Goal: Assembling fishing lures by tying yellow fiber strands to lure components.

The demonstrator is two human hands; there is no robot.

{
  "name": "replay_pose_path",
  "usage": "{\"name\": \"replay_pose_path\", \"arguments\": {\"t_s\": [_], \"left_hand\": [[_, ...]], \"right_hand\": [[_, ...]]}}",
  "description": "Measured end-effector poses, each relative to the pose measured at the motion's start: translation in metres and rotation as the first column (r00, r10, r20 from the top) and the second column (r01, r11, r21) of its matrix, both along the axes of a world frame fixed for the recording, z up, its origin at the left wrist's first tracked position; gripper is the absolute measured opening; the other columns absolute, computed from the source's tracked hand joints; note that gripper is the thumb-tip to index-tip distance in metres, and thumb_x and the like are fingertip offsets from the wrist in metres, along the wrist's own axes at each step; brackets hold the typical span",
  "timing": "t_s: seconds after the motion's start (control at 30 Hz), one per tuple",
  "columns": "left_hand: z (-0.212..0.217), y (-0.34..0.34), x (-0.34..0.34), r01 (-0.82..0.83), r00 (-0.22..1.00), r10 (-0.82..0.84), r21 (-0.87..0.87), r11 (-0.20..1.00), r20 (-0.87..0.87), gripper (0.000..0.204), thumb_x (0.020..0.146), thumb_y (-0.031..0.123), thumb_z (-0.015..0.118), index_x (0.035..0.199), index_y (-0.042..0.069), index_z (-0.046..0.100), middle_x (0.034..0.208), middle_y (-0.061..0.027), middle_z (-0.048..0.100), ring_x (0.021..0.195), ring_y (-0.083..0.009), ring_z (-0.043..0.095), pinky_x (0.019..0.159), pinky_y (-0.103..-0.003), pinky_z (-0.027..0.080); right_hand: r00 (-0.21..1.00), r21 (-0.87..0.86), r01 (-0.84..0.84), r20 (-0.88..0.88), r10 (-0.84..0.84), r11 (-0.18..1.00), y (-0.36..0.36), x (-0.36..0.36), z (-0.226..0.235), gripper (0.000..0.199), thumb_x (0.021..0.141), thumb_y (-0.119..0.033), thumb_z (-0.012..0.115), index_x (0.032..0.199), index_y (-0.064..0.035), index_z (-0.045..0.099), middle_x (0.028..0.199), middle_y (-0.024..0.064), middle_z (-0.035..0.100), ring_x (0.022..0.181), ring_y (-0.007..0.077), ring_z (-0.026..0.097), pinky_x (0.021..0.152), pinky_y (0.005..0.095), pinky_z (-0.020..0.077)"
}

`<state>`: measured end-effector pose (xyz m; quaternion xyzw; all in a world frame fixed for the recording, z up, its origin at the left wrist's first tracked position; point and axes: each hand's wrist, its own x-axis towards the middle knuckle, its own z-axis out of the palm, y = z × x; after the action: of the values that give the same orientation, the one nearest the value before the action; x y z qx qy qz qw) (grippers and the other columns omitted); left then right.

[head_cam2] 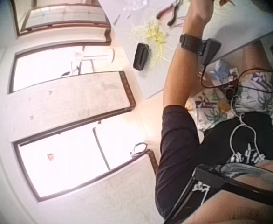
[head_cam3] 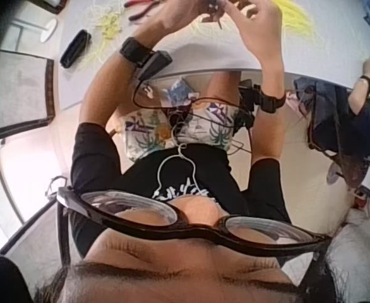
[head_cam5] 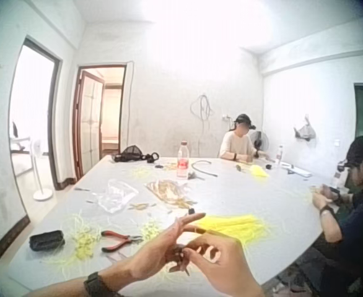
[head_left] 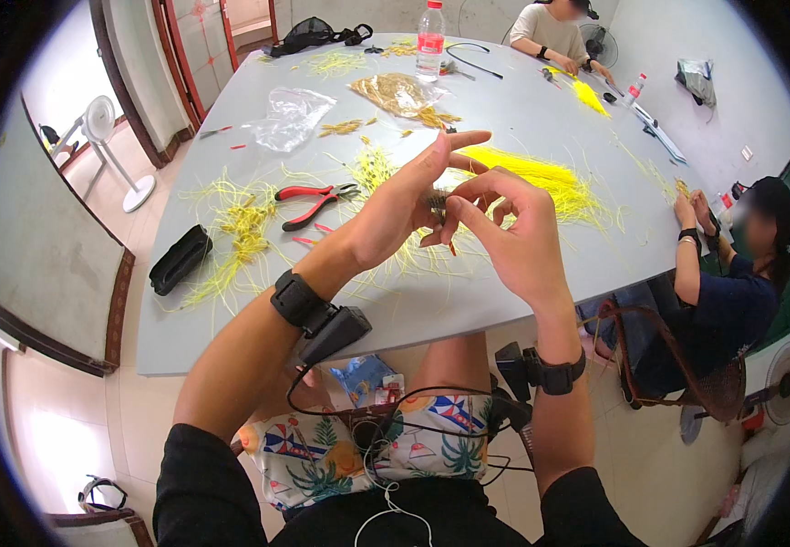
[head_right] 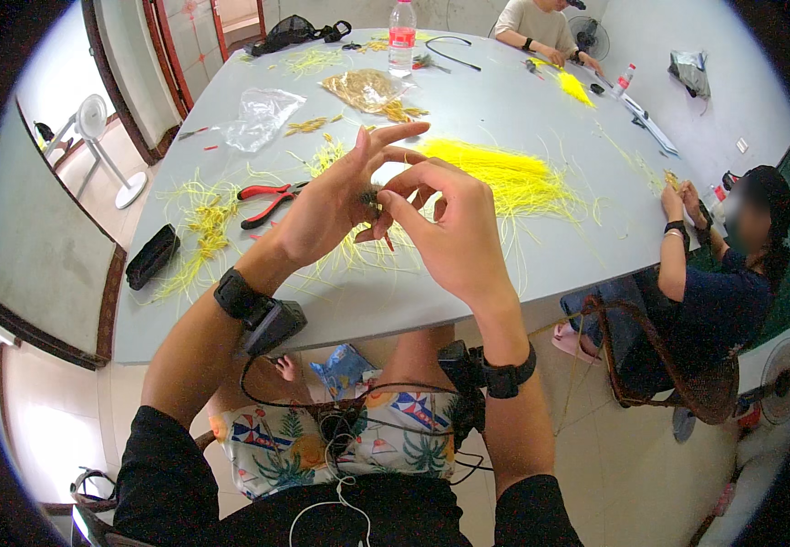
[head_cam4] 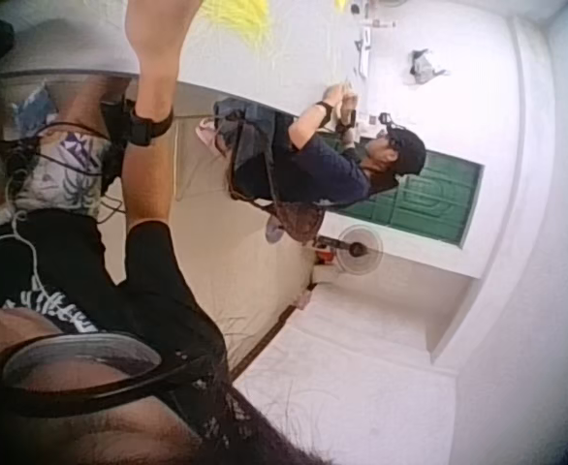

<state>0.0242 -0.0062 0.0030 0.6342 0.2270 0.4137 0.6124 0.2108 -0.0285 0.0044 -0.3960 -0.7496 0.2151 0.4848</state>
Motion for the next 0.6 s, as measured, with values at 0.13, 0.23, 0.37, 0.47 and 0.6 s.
{"name": "replay_pose_path", "arguments": {"t_s": [0.13, 0.23, 0.37, 0.47, 0.6], "left_hand": [[-0.0028, 0.0014, 0.0002, -0.003, 1.000, 0.003, -0.008, 1.000, 0.010, 0.082, 0.108, 0.076, 0.023, 0.166, 0.020, 0.037, 0.146, -0.0146, 0.048, 0.092, -0.0158, 0.053, 0.071, -0.029, 0.047], [-0.0029, 0.0009, 0.0013, 0.009, 1.000, -0.008, -0.007, 1.000, 0.020, 0.084, 0.108, 0.076, 0.022, 0.167, 0.018, 0.036, 0.145, -0.0140, 0.048, 0.092, -0.0152, 0.052, 0.070, -0.028, 0.044], [-0.0033, 0.0000, 0.0040, 0.033, 0.999, -0.033, 0.003, 0.999, 0.025, 0.085, 0.108, 0.077, 0.022, 0.166, 0.016, 0.036, 0.137, -0.0112, 0.049, 0.092, -0.0149, 0.051, 0.070, -0.028, 0.042], [-0.0052, 0.0005, 0.0018, 0.038, 0.999, -0.038, 0.018, 0.999, -0.001, 0.085, 0.108, 0.076, 0.022, 0.166, 0.016, 0.036, 0.134, -0.0097, 0.048, 0.092, -0.0147, 0.051, 0.070, -0.028, 0.041], [-0.0091, 0.0019, 0.0044, 0.032, 0.999, -0.033, 0.029, 0.999, 0.024, 0.080, 0.111, 0.071, 0.026, 0.162, 0.011, 0.042, 0.127, -0.0081, 0.053, 0.091, -0.0135, 0.053, 0.071, -0.028, 0.042]], "right_hand": [[0.999, 0.059, 0.016, 0.038, -0.018, 0.998, -0.0004, -0.0005, 0.0020, 0.010, 0.089, -0.010, 0.080, 0.095, -0.0026, 0.078, 0.092, 0.0043, 0.077, 0.073, 0.0113, 0.063, 0.058, 0.0286, 0.0394], [1.000, 0.082, 0.009, 0.025, -0.011, 0.997, -0.0017, -0.0022, 0.0029, 0.012, 0.087, -0.008, 0.082, 0.096, -0.0016, 0.078, 0.095, 0.0065, 0.078, 0.073, 0.0132, 0.063, 0.061, 0.0299, 0.0447], [0.997, 0.083, -0.002, 0.081, -0.005, 0.997, -0.0033, -0.0017, 0.0027, 0.013, 0.085, -0.005, 0.082, 0.096, 0.0002, 0.077, 0.095, 0.0093, 0.078, 0.072, 0.0167, 0.064, 0.066, 0.0318, 0.0508], [0.997, 0.012, 0.014, 0.070, -0.015, 1.000, -0.0006, -0.0047, 0.0003, 0.014, 0.085, -0.004, 0.082, 0.097, 0.0015, 0.077, 0.094, 0.0101, 0.077, 0.071, 0.0179, 0.064, 0.067, 0.0321, 0.0517], [0.996, 0.010, 0.004, 0.091, -0.005, 1.000, 0.0028, 0.0002, -0.0019, 0.013, 0.087, -0.005, 0.081, 0.097, 0.0014, 0.076, 0.089, 0.0074, 0.076, 0.070, 0.0148, 0.063, 0.065, 0.0292, 0.0500]]}}
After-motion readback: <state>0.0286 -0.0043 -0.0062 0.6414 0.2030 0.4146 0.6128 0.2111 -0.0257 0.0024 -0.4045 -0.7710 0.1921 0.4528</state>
